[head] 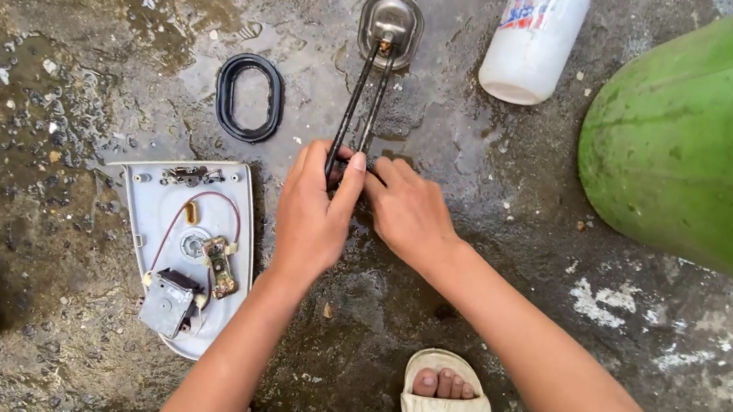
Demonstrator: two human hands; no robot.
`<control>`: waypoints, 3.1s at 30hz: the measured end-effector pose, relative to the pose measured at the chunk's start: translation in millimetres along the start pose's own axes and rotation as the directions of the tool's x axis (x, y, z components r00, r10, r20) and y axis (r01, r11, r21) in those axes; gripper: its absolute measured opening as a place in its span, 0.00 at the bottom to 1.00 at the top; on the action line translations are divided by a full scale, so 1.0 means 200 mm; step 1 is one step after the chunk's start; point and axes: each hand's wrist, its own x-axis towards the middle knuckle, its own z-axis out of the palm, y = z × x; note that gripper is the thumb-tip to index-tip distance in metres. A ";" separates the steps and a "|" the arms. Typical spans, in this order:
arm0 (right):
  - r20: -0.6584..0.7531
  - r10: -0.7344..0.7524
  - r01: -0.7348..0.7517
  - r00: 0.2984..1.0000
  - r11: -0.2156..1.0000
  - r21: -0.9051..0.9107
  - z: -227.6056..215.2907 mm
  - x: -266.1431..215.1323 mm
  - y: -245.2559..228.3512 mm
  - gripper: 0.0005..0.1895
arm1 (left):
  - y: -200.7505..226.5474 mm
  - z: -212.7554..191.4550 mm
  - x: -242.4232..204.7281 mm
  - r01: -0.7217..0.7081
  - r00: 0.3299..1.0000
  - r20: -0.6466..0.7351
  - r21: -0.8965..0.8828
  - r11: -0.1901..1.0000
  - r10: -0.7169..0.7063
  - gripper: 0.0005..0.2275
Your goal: Cleaning a water heater heating element using a steel wool pad and water on a concrete floor to remove mineral deposits.
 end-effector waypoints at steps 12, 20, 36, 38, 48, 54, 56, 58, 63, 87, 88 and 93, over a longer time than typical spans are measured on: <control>0.098 0.466 -0.328 0.879 0.443 0.834 0.08 -0.10 -0.07 0.12 | 0.06 -0.01 0.00 0.079 0.997 -0.034 0.115 0.990 -0.076 0.19; -0.290 -0.180 0.166 0.940 0.983 -0.072 0.13 -0.06 0.11 0.07 | 0.05 0.00 -0.05 0.116 0.993 0.007 0.041 0.992 -0.116 0.18; 0.061 0.323 -0.290 0.944 0.732 0.616 0.04 -0.07 0.01 0.08 | 0.02 0.01 -0.01 0.148 0.989 0.005 0.016 0.989 -0.148 0.16; 0.049 0.405 -0.327 0.913 0.654 0.683 0.04 -0.11 0.00 0.10 | 0.02 0.00 -0.01 0.142 0.990 0.009 0.018 0.990 -0.142 0.16; 0.103 0.546 -0.400 0.831 0.460 0.793 0.00 -0.15 0.00 0.12 | 0.02 0.02 -0.02 0.137 0.990 -0.025 -0.002 0.991 -0.137 0.17; 0.071 0.546 -0.427 0.835 0.561 0.709 0.10 -0.04 -0.06 0.19 | 0.05 0.02 -0.02 0.167 0.986 -0.024 -0.015 0.986 -0.167 0.17; 0.023 0.464 -0.410 0.885 0.757 0.508 0.04 -0.01 -0.04 0.19 | 0.04 0.01 -0.02 0.158 0.987 -0.027 -0.008 0.987 -0.158 0.17; 0.003 0.375 -0.363 0.927 0.894 0.264 0.04 -0.02 0.00 0.19 | 0.04 0.02 -0.02 0.148 0.989 -0.020 -0.005 0.989 -0.148 0.16; -0.181 0.110 -0.110 0.977 0.994 0.008 0.23 -0.05 0.07 0.15 | 0.03 0.00 -0.04 0.145 0.989 -0.006 0.037 0.989 -0.145 0.17; -0.291 -0.087 0.061 0.953 0.993 -0.097 0.18 -0.01 0.14 0.17 | 0.03 0.01 -0.01 0.165 0.986 0.017 0.094 0.982 -0.168 0.19; -0.283 -0.084 0.053 0.955 0.992 -0.113 0.15 -0.02 0.13 0.17 | 0.03 0.01 -0.02 0.159 0.986 0.030 0.080 0.984 -0.162 0.19; -0.428 0.014 0.071 0.903 0.981 0.183 0.11 -0.03 0.10 0.16 | 0.03 0.01 -0.03 0.178 0.984 -0.030 0.150 0.972 -0.176 0.17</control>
